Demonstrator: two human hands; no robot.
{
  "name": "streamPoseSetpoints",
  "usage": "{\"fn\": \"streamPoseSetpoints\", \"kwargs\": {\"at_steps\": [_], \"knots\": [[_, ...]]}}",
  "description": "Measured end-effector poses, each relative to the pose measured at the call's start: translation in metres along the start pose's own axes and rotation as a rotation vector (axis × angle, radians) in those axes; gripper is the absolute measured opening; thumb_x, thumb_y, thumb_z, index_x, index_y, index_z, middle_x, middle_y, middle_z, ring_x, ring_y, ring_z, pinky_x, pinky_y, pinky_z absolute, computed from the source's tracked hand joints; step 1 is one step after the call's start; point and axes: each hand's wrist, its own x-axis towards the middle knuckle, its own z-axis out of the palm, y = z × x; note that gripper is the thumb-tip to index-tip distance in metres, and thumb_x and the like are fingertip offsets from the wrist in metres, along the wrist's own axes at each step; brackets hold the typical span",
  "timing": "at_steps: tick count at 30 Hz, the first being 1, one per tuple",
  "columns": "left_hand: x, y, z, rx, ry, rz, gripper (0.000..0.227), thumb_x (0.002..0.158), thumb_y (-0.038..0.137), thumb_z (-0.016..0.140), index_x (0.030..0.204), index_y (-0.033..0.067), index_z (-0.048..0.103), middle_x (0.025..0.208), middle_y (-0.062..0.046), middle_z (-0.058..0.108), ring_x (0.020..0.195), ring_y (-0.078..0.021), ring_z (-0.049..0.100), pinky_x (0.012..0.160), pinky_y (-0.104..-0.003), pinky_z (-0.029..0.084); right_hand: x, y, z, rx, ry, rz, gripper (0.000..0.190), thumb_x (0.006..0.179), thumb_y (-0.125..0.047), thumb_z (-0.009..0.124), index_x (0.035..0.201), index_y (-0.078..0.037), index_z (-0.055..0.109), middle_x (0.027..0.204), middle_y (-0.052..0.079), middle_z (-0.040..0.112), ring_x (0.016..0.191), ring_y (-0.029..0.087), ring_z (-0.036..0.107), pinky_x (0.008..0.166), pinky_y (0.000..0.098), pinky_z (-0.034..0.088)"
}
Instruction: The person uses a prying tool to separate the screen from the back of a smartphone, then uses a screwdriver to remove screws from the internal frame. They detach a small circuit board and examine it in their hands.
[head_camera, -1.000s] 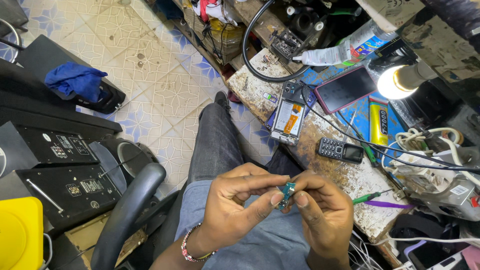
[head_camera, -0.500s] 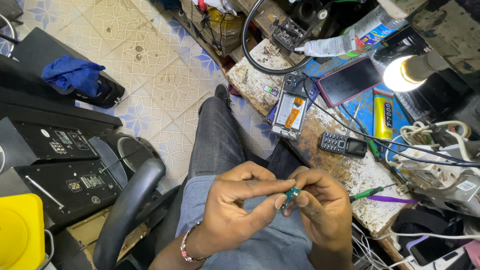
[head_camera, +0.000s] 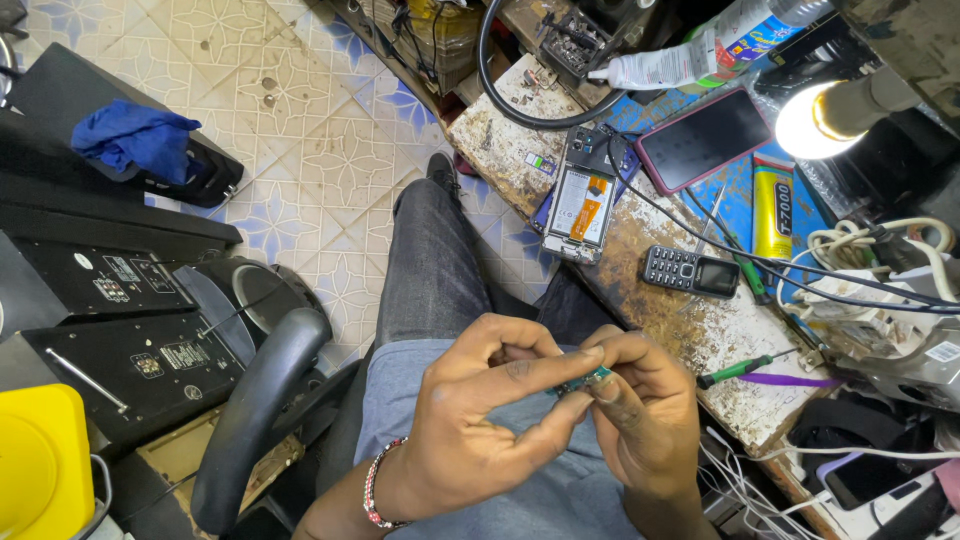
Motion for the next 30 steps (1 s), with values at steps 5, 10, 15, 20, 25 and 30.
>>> {"fn": "streamPoseSetpoints", "kwargs": {"at_steps": [5,10,15,20,25,30], "knots": [[0.001,0.002,0.001,0.031,0.027,0.046,0.036,0.091,0.009,0.08,0.124,0.0191,0.071,0.104,-0.006,0.062,0.084,-0.0122,0.063,0.08,-0.022,0.057,-0.002,0.001,-0.001,-0.013,-0.001,-0.014,0.023,0.097,-0.023,0.071,0.104,-0.001,0.066,0.089,0.01,0.059,0.087,0.019,0.055,0.08,0.0295,0.046],[0.001,0.004,-0.002,0.082,0.022,0.101,0.032,0.09,0.006,0.078,0.12,0.0161,0.073,0.103,-0.007,0.063,0.085,-0.0133,0.068,0.084,-0.024,0.062,-0.002,-0.01,0.002,0.016,-0.039,0.047,0.024,0.094,-0.021,0.075,0.097,0.001,0.067,0.088,0.013,0.058,0.062,0.015,0.057,0.061,0.024,0.05],[-0.002,0.006,-0.001,0.138,0.012,0.157,0.034,0.088,0.003,0.077,0.12,0.0151,0.073,0.103,-0.005,0.064,0.085,-0.0137,0.068,0.086,-0.026,0.063,-0.002,-0.025,0.012,-0.079,-0.04,0.041,0.03,0.095,-0.031,0.075,0.093,-0.001,0.067,0.08,0.01,0.058,0.064,0.016,0.057,0.06,0.0247,0.05],[0.0,0.005,-0.007,0.173,-0.021,0.247,0.034,0.093,0.002,0.078,0.123,0.0159,0.071,0.109,-0.004,0.065,0.092,-0.0159,0.072,0.088,-0.029,0.062,-0.004,-0.031,0.021,-0.159,-0.03,-0.003,0.025,0.097,-0.026,0.069,0.088,-0.004,0.063,0.072,0.008,0.057,0.065,0.015,0.057,0.066,0.0272,0.05],[0.001,0.001,-0.007,0.116,0.004,0.323,0.026,0.095,0.011,0.081,0.118,0.0082,0.07,0.105,-0.009,0.073,0.087,-0.0194,0.076,0.086,-0.031,0.066,-0.012,-0.028,0.021,-0.108,0.012,-0.019,0.032,0.097,-0.031,0.071,0.086,-0.002,0.063,0.076,0.009,0.057,0.058,0.014,0.056,0.058,0.0242,0.05],[-0.002,-0.007,-0.004,0.056,-0.029,0.362,0.023,0.095,0.012,0.08,0.114,0.0065,0.07,0.102,-0.008,0.072,0.087,-0.0201,0.075,0.084,-0.033,0.068,-0.013,-0.027,0.029,-0.142,0.017,-0.127,0.024,0.097,-0.025,0.069,0.089,-0.004,0.064,0.072,0.008,0.057,0.064,0.018,0.057,0.064,0.0274,0.049]]}}
